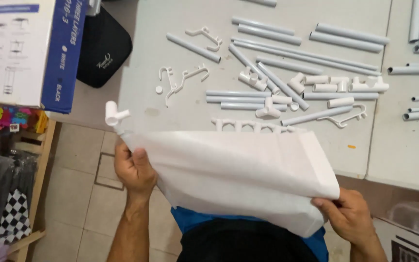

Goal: Assembling a multi-tier shoe rack by connecting metal tubes with plastic joints and attaching fabric shelves.

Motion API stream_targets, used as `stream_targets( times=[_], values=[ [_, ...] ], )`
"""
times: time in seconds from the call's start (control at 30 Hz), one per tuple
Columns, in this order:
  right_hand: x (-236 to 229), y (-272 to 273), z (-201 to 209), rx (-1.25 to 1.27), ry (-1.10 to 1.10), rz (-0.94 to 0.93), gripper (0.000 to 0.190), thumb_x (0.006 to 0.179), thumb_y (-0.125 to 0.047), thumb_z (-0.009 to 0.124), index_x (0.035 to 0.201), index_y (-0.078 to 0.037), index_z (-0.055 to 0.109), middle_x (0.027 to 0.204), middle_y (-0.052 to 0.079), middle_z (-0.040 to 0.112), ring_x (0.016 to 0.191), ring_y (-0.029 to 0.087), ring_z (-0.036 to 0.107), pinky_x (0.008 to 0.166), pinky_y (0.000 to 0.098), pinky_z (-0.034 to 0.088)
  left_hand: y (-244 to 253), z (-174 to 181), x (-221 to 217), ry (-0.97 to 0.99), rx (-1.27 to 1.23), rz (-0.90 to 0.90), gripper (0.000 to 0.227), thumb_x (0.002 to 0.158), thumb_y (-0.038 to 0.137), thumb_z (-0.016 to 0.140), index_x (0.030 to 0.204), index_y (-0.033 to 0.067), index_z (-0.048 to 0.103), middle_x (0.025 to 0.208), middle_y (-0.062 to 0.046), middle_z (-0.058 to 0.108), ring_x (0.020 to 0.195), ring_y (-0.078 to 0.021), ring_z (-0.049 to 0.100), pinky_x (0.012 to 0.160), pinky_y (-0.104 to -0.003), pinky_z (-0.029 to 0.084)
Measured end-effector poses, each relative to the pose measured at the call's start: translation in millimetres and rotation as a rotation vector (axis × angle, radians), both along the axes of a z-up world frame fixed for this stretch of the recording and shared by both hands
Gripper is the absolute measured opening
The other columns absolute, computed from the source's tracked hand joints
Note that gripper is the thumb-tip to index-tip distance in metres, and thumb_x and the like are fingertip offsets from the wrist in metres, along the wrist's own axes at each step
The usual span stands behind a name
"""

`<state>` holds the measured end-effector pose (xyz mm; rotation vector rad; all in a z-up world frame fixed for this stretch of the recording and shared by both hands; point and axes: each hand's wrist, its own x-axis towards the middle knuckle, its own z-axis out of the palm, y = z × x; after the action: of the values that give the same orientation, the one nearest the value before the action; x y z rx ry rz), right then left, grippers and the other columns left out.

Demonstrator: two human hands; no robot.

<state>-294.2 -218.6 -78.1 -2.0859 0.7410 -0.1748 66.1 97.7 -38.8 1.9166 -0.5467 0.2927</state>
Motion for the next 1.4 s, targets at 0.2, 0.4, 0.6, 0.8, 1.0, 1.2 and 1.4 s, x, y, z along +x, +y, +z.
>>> stream_targets(
  times=[0.2, 0.4, 0.6, 0.8, 1.0, 1.2, 1.4],
  values=[
    [-24, -11, -5, 0.248, -0.193, -0.026, 0.040, 0.071, -0.030, 0.081, 0.097, 0.001, 0.079, 0.083, 0.007, 0.081, 0.074, 0.017, 0.071, 0.062, 0.0325, 0.056, 9, -17, -3, 0.091, -0.032, -0.057, 0.047, 0.103, 0.049, 0.054, 0.107, 0.0017, 0.056, 0.092, -0.006, 0.058, 0.079, -0.0182, 0.060, 0.065, -0.033, 0.052],
    [11, -5, -10, 0.058, -0.172, -0.191, 0.017, 0.085, -0.018, 0.076, 0.082, -0.002, 0.071, 0.072, 0.002, 0.069, 0.067, 0.011, 0.060, 0.057, 0.0256, 0.049, -4, -23, 5, 0.277, 0.231, 0.039, 0.053, 0.097, 0.052, 0.056, 0.115, 0.0029, 0.061, 0.094, -0.007, 0.068, 0.080, -0.0205, 0.064, 0.064, -0.036, 0.053],
    [-3, -1, -28, -0.104, 0.144, -0.216, 0.033, 0.080, -0.035, 0.079, 0.067, -0.005, 0.070, 0.053, 0.003, 0.059, 0.052, 0.016, 0.052, 0.051, 0.0328, 0.037, -5, -34, 9, 0.306, 0.245, -0.013, 0.055, 0.095, 0.058, 0.055, 0.110, 0.0058, 0.065, 0.082, 0.000, 0.066, 0.072, -0.0155, 0.062, 0.058, -0.034, 0.050],
    [4, 6, -19, -0.172, 0.081, -0.053, 0.054, 0.074, -0.034, 0.078, 0.051, -0.007, 0.038, 0.047, 0.001, 0.035, 0.047, 0.016, 0.035, 0.049, 0.0363, 0.028, -23, -4, 16, 0.597, 0.399, -0.005, 0.044, 0.093, 0.040, 0.059, 0.124, 0.0105, 0.063, 0.082, 0.002, 0.063, 0.071, -0.0142, 0.054, 0.064, -0.033, 0.046],
    [-4, 10, -36, -0.166, 0.237, -0.063, 0.032, 0.077, -0.041, 0.078, 0.069, -0.010, 0.076, 0.051, 0.002, 0.057, 0.055, 0.016, 0.054, 0.059, 0.0330, 0.040, -24, -5, 20, 0.598, 0.543, -0.014, 0.038, 0.093, 0.040, 0.057, 0.120, 0.0148, 0.063, 0.080, 0.003, 0.063, 0.072, -0.0201, 0.059, 0.067, -0.037, 0.047],
    [3, 10, -22, -0.199, -0.042, 0.058, 0.024, 0.076, -0.032, 0.078, 0.067, -0.011, 0.071, 0.051, -0.002, 0.038, 0.050, 0.013, 0.033, 0.049, 0.0319, 0.030, -23, 1, 20, 0.643, 0.612, -0.121, 0.039, 0.102, 0.032, 0.046, 0.133, 0.0124, 0.059, 0.085, 0.000, 0.068, 0.074, -0.0212, 0.061, 0.066, -0.038, 0.047],
    [-1, 6, -26, -0.150, 0.111, 0.003, 0.021, 0.076, -0.036, 0.080, 0.071, -0.015, 0.077, 0.049, -0.003, 0.048, 0.050, 0.012, 0.045, 0.054, 0.0302, 0.037, -19, -6, 26, 0.630, 0.763, -0.101, 0.044, 0.100, 0.042, 0.048, 0.130, 0.0111, 0.055, 0.106, -0.008, 0.077, 0.095, -0.0331, 0.071, 0.078, -0.047, 0.053]
  ],
)
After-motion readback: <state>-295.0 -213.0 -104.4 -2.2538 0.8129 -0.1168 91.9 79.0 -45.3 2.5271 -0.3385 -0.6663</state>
